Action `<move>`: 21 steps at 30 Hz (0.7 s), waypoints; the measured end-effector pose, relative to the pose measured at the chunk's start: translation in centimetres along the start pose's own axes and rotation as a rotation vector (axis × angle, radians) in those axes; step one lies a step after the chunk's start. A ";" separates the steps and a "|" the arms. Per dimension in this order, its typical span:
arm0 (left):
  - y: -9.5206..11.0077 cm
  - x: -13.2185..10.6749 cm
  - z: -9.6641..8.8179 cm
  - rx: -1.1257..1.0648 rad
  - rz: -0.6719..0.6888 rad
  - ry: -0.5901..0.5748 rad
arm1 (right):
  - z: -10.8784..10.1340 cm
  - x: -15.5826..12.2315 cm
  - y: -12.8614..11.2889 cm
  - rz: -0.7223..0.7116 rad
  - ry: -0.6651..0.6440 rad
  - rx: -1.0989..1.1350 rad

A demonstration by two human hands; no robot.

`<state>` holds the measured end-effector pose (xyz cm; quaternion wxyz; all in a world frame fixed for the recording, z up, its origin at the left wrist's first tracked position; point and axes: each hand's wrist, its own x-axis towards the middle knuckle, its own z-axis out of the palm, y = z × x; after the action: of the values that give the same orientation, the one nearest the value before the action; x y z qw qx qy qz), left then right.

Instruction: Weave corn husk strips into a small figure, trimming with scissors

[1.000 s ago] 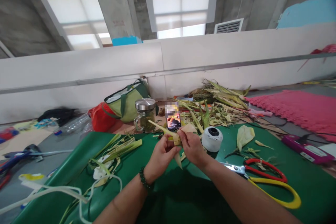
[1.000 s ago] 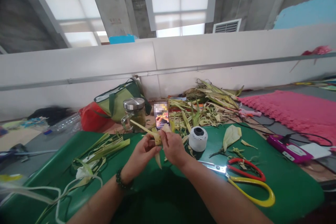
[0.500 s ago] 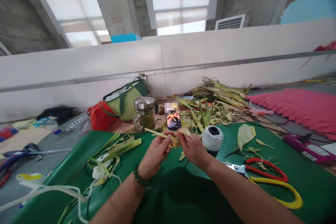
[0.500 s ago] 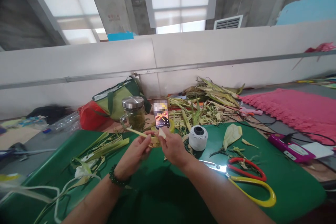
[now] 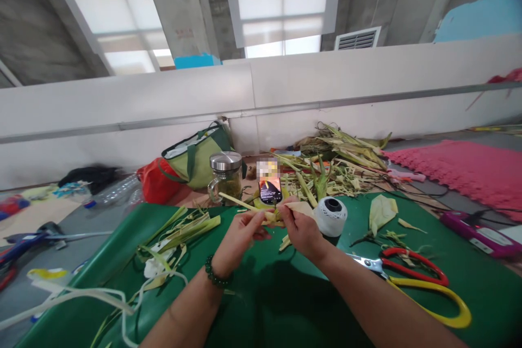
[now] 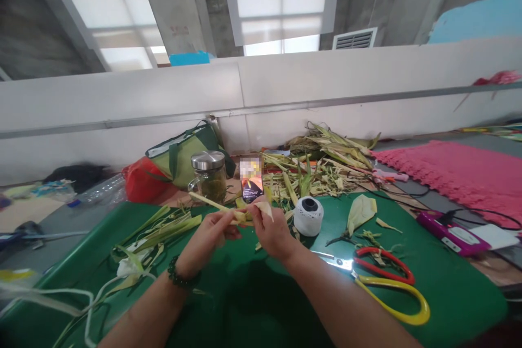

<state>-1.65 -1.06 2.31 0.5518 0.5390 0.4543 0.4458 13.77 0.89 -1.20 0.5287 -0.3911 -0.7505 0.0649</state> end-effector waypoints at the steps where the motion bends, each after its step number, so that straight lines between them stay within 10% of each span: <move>1: 0.0 0.0 0.0 0.051 0.020 0.012 | 0.1 -0.1 -0.1 -0.014 -0.025 -0.001; 11: 0.3 -0.7 0.3 0.011 0.239 0.194 | -0.6 1.0 -1.0 0.320 -0.286 0.530; 21: 0.3 -1.2 0.6 -0.030 0.221 0.101 | -0.3 1.3 -1.0 0.473 -0.498 0.908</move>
<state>-1.29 -2.38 2.65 0.4836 0.5542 0.4126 0.5373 13.39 0.96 0.39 0.4221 -0.2551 -0.6413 0.5877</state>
